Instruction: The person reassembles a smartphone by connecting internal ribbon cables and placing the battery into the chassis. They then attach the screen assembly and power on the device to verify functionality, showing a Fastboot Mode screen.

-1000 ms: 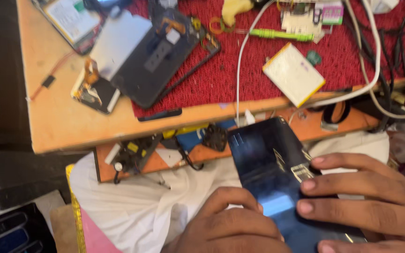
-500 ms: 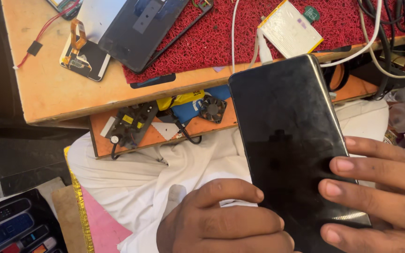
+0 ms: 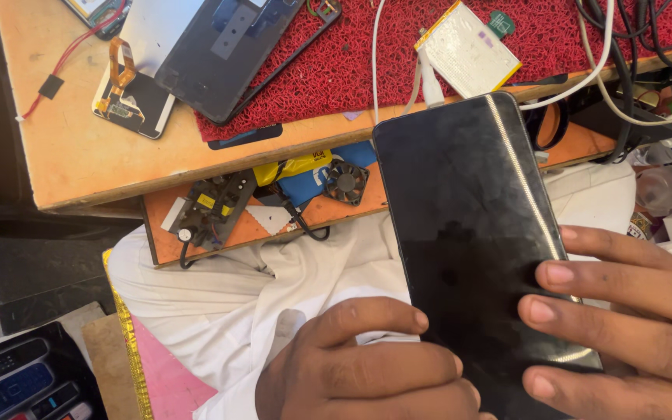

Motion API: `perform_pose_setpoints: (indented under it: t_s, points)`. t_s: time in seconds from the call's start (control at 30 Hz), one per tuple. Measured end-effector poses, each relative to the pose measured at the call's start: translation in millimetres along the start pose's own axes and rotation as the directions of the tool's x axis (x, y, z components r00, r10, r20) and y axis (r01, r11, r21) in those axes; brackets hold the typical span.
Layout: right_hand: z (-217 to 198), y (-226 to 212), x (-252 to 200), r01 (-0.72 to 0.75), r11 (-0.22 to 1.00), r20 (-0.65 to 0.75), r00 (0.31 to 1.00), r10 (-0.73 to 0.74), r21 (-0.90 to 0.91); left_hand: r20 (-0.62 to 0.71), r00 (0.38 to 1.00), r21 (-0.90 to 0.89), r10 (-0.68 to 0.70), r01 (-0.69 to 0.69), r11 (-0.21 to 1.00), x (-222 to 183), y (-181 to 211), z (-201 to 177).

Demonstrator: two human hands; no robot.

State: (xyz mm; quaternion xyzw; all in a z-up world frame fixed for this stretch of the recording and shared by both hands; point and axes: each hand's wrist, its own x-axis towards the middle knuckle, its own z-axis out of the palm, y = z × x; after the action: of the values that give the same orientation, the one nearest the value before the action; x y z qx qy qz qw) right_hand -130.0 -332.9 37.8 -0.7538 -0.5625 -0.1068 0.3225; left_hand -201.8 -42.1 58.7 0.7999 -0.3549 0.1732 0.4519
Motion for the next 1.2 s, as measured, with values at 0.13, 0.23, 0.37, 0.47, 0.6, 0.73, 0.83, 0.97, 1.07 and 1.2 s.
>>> perform_pose_setpoints:
  t_s: [0.13, 0.23, 0.37, 0.47, 0.6, 0.73, 0.83, 0.97, 1.07, 1.2]
  points:
    - [2, 4, 13, 0.020, 1.000, -0.044, 0.999, -0.020, -0.007, -0.026, 0.999, 0.083, 0.037, -0.034, 0.996, 10, -6, 5]
    - [-5, 16, 24, 0.084, 0.996, -0.006, 0.996, -0.084, 0.000, -0.004, 0.999, 0.076, 0.054, -0.054, 0.996, 20, -10, -6]
    - [-14, 32, 39, 0.121, 0.992, -0.016, 0.993, -0.120, 0.035, -0.179, 0.984, -0.002, 0.005, -0.005, 1.000, 40, -10, -2]
    - [-20, 40, 56, 0.013, 0.987, -0.065, 0.998, -0.003, 0.158, -0.305, 0.944, -0.086, -0.128, 0.106, 0.991, 53, -3, 2]
    - [-5, 28, 90, -0.267, 0.727, -0.227, 0.833, 0.504, 0.633, -0.407, 0.859, -0.209, -0.311, 0.244, 0.947, 64, -24, 1]
    - [3, 58, 136, -0.393, 0.549, -0.049, 0.780, 0.624, 0.737, -0.289, 0.653, -0.791, -0.700, 0.249, 0.559, 73, -82, 4]
    - [16, 95, 168, -0.409, 0.498, 0.076, 0.825, 0.560, 0.765, -0.377, 0.629, -0.807, -0.680, 0.138, 0.574, 74, -122, -2]
    - [31, 117, 182, -0.410, 0.464, 0.115, 0.833, 0.541, 0.785, -0.298, 0.670, -0.872, -0.680, 0.098, 0.479, 65, -139, -13]
    - [34, 125, 183, -0.387, 0.466, 0.099, 0.842, 0.531, 0.796, -0.163, 0.720, -0.927, -0.674, 0.122, 0.355, 57, -138, -28]
    - [37, 125, 184, -0.388, 0.453, 0.112, 0.844, 0.524, 0.802, -0.161, 0.748, -0.906, -0.644, 0.146, 0.397, 49, -138, -33]
